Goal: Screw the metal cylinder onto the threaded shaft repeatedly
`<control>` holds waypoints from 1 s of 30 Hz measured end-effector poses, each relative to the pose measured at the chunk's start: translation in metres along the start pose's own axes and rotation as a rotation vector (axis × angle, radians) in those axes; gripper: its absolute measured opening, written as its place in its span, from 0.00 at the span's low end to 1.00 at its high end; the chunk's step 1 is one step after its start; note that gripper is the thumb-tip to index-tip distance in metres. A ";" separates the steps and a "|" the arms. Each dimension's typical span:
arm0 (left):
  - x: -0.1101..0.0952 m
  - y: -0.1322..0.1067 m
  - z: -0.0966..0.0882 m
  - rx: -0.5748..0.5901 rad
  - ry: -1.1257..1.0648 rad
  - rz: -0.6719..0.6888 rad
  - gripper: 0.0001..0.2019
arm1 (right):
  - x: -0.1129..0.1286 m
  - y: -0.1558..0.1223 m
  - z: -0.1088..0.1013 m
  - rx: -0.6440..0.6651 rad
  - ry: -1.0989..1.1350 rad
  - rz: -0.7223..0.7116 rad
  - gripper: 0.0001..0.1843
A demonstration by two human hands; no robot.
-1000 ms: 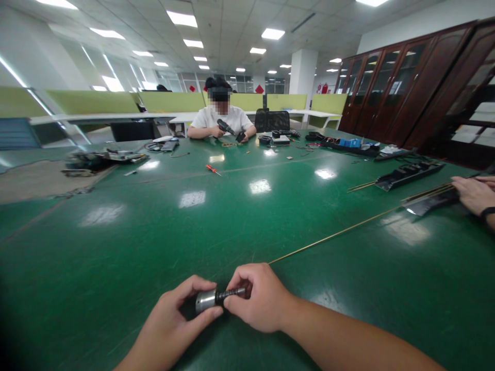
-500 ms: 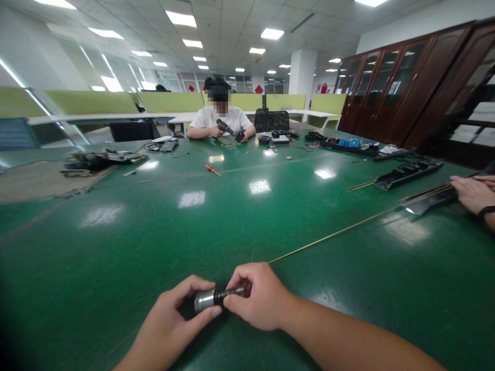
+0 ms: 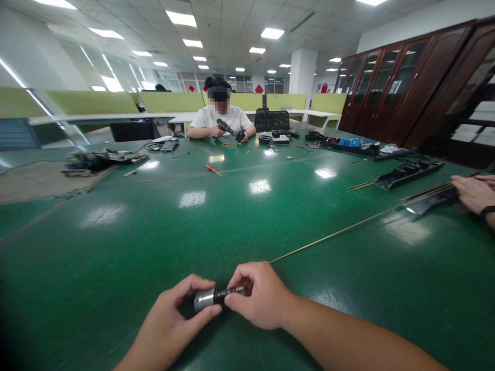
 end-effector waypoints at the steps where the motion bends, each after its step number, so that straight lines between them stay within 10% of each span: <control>1: 0.000 0.000 0.000 -0.007 0.001 0.001 0.09 | -0.001 0.000 0.000 0.000 0.010 0.001 0.03; 30: 0.000 0.000 -0.002 -0.040 -0.003 0.024 0.09 | -0.005 0.000 0.001 -0.019 0.042 0.023 0.05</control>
Point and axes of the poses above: each hand's wrist, its own y-axis towards the middle knuckle, its own z-axis out of the palm, x = y × z, the point moved 4 cm from there along y, towards the middle knuckle, and after that the axes turned 9 degrees about -y, right-handed, at the moved point
